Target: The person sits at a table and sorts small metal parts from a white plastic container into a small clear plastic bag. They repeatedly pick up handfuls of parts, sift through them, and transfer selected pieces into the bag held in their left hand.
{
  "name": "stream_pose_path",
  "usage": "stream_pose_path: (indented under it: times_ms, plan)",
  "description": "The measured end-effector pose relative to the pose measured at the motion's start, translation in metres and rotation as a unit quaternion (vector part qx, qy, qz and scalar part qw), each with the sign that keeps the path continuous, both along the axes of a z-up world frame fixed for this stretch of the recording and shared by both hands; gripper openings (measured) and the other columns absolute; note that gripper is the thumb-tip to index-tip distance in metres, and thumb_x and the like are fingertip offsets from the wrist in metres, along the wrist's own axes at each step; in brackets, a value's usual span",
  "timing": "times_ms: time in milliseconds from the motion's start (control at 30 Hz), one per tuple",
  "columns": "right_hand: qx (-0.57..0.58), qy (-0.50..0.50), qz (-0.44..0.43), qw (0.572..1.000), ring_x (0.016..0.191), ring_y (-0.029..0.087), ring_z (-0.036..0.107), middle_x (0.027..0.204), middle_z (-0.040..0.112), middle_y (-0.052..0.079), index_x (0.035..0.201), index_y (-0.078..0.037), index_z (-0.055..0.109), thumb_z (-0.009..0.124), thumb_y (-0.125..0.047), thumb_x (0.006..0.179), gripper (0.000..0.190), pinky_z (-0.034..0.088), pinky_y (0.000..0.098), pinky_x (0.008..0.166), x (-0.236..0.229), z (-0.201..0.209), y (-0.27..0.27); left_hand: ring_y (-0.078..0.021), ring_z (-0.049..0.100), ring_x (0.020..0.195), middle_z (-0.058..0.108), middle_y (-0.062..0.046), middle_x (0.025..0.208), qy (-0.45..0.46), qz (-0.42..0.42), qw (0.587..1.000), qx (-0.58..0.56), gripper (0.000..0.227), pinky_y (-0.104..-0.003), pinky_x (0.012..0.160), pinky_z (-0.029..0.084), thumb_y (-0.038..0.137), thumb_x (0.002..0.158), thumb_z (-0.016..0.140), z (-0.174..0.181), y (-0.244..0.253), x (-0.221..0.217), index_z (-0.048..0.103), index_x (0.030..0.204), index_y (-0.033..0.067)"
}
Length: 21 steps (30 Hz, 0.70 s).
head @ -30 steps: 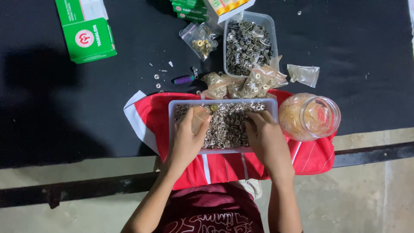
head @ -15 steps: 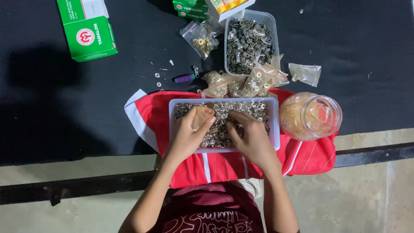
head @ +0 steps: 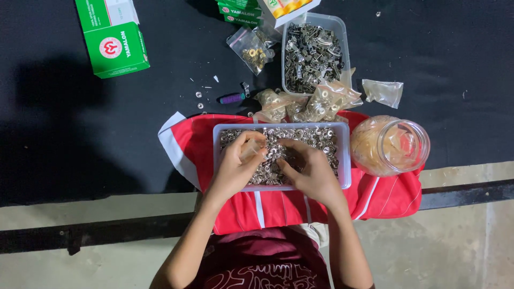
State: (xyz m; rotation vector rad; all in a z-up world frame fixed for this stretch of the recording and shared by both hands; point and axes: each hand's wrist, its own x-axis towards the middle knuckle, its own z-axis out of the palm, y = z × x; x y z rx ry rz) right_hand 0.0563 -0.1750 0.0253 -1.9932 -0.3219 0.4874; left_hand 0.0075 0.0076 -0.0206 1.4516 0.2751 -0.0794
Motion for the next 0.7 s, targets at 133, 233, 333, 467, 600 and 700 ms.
stream_pose_path:
  times_ms: [133,233,333,467,600,700]
  plan:
    - [0.010,-0.029,-0.001,1.000,0.101,0.045,0.073,0.102,0.076,0.025,0.128,-0.001,0.069,0.079,-0.008,0.080,0.049,0.058,0.0527,0.086,-0.005,0.011,0.004,-0.0257,0.067,0.099,0.071,-0.017,0.107,-0.008,-0.005,1.000,-0.024,0.033,-0.042,0.087,0.061,-0.001,0.090,0.068,0.003,-0.001,-0.004,0.063,0.122,0.0055]
    - [0.004,-0.068,-0.012,0.998,0.103,0.050,0.070,0.103,0.074,0.027,0.129,-0.004,0.064,0.080,-0.007,0.078,0.053,0.057,0.0573,0.087,-0.011,0.011,0.005,-0.0247,0.066,0.100,0.068,-0.016,0.107,-0.007,-0.009,0.999,-0.030,0.033,-0.042,0.088,0.061,0.003,0.092,0.067,0.007,0.001,-0.003,0.061,0.124,0.0069]
    - [0.023,-0.149,0.003,0.989,0.110,0.046,0.070,0.113,0.072,0.020,0.109,-0.007,0.069,0.082,-0.005,0.079,0.033,0.056,0.0543,0.091,-0.010,0.019,0.009,-0.0082,0.059,0.059,0.069,-0.011,0.094,-0.011,-0.018,0.998,-0.058,0.029,-0.021,0.052,0.056,0.003,0.096,0.062,0.006,0.002,0.001,0.060,0.124,0.0104]
    - [0.011,-0.167,0.007,0.986,0.109,0.044,0.070,0.118,0.071,0.017,0.098,-0.010,0.076,0.080,-0.007,0.084,0.015,0.056,0.0524,0.092,-0.011,0.012,0.008,-0.0272,0.069,0.096,0.068,-0.019,0.110,-0.035,-0.020,0.999,-0.025,0.031,-0.044,0.082,0.063,0.007,0.094,0.067,0.018,0.000,0.000,0.062,0.124,0.0056]
    - [0.013,-0.164,-0.041,0.986,0.104,0.041,0.073,0.110,0.074,0.019,0.096,-0.008,0.079,0.075,-0.010,0.092,0.006,0.057,0.0490,0.090,-0.013,0.007,0.007,-0.0318,0.069,0.100,0.064,-0.021,0.112,-0.039,-0.025,0.998,-0.049,0.032,-0.047,0.086,0.063,0.010,0.095,0.067,0.013,0.000,-0.001,0.061,0.126,0.0034]
    - [0.049,-0.138,-0.087,0.985,0.094,0.036,0.075,0.097,0.074,0.017,0.098,-0.007,0.078,0.076,-0.007,0.092,0.007,0.060,0.0419,0.082,-0.011,-0.005,-0.001,-0.0274,0.071,0.093,0.068,-0.021,0.104,-0.047,-0.025,0.997,-0.058,0.034,-0.044,0.084,0.063,0.009,0.095,0.065,0.012,-0.003,-0.003,0.058,0.127,0.0018]
